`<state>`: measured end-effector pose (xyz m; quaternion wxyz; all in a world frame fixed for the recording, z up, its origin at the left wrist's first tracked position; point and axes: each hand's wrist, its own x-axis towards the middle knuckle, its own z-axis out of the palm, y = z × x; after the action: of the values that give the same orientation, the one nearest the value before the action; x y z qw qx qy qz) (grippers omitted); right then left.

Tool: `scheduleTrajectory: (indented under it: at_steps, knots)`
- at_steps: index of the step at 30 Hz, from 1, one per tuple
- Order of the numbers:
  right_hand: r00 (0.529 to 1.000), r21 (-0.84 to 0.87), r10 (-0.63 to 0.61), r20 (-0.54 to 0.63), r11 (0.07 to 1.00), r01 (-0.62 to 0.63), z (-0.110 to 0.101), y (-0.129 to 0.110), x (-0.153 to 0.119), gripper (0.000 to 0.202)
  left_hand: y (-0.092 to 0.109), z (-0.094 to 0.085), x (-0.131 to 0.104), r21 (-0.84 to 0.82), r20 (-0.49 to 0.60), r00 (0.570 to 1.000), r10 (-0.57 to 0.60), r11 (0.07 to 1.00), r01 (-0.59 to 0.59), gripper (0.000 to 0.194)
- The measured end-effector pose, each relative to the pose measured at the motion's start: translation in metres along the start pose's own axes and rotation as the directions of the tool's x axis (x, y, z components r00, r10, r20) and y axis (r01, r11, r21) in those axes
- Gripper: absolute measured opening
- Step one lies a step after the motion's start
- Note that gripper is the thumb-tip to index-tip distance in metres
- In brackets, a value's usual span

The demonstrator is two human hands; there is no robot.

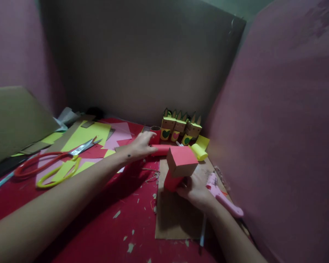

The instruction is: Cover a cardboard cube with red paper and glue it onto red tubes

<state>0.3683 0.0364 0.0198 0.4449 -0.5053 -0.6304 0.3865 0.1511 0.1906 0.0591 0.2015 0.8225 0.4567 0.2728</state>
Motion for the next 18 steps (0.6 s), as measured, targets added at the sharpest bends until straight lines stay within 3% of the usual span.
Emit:
scheduleTrajectory:
  at_steps: [5,8,12,15,18]
  knots:
    - [1.0,0.017,0.014,0.003,1.0,-0.014,-0.003,0.002,-0.004,0.027,0.017,0.026,0.032,0.241,0.188,0.982,-0.032,0.97,-0.014,0.038]
    - [0.999,0.03,0.027,0.03,0.999,-0.028,-0.003,0.004,-0.004,0.033,0.018,0.023,0.036,0.269,0.232,0.97,-0.079,0.963,0.014,0.036]
    - [0.997,0.002,0.059,0.054,0.998,-0.06,0.001,0.003,-0.005,0.042,0.012,-0.012,0.024,0.154,0.174,0.978,-0.118,0.984,0.091,0.036]
    - [0.998,-0.044,0.055,0.022,0.998,-0.054,0.004,0.0,-0.007,0.039,0.004,-0.044,0.004,-0.074,0.136,0.98,-0.145,0.985,0.156,0.036]
    - [0.999,-0.074,0.034,-0.002,0.997,-0.034,0.005,-0.001,-0.005,0.033,-0.004,-0.067,-0.022,-0.343,0.087,0.984,-0.157,0.922,0.177,0.041]
